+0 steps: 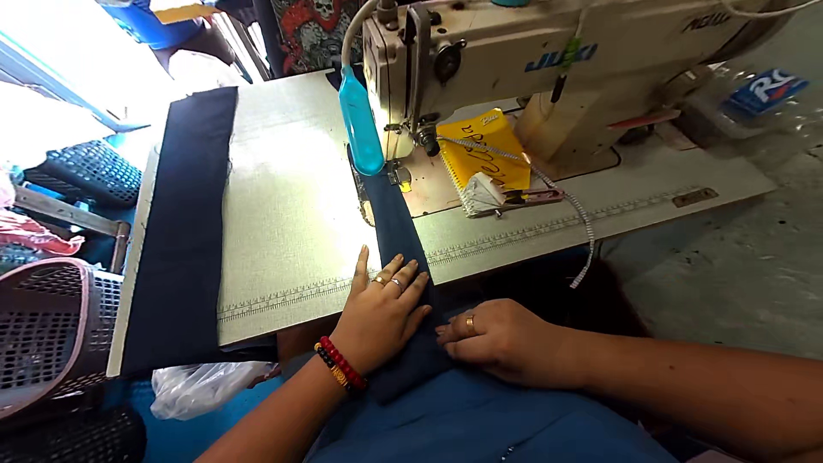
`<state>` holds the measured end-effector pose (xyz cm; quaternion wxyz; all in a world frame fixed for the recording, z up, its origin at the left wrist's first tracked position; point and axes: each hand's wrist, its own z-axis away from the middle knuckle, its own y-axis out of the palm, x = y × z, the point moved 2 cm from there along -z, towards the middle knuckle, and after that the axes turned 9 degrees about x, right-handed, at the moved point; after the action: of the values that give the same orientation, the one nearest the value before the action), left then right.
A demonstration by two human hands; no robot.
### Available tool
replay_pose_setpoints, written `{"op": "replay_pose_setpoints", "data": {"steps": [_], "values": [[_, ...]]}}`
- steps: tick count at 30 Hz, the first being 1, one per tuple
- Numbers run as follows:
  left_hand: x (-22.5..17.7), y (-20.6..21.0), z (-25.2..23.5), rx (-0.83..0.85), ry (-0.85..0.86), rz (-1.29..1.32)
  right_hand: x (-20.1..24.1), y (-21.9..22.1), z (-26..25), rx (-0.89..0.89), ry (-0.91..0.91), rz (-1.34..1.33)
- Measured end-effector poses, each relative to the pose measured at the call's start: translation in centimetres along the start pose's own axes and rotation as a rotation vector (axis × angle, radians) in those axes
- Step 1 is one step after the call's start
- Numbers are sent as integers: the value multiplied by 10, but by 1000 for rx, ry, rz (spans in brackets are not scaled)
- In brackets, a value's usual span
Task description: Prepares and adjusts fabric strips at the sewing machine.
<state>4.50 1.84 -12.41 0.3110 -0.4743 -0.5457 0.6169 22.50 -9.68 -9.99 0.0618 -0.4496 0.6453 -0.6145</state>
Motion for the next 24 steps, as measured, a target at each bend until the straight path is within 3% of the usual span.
{"op": "replay_pose_setpoints", "data": {"steps": [14,19,24], "values": [[83,-24,-69,-2,36,-130,-86,-13,-53,-82,37,256],[85,-31,-75,-46,-15,-69,-112,-14,-72,-173,92,315],[71,-26,-61,-52,-123,74,-126,-12,-89,-236,263,304]]}}
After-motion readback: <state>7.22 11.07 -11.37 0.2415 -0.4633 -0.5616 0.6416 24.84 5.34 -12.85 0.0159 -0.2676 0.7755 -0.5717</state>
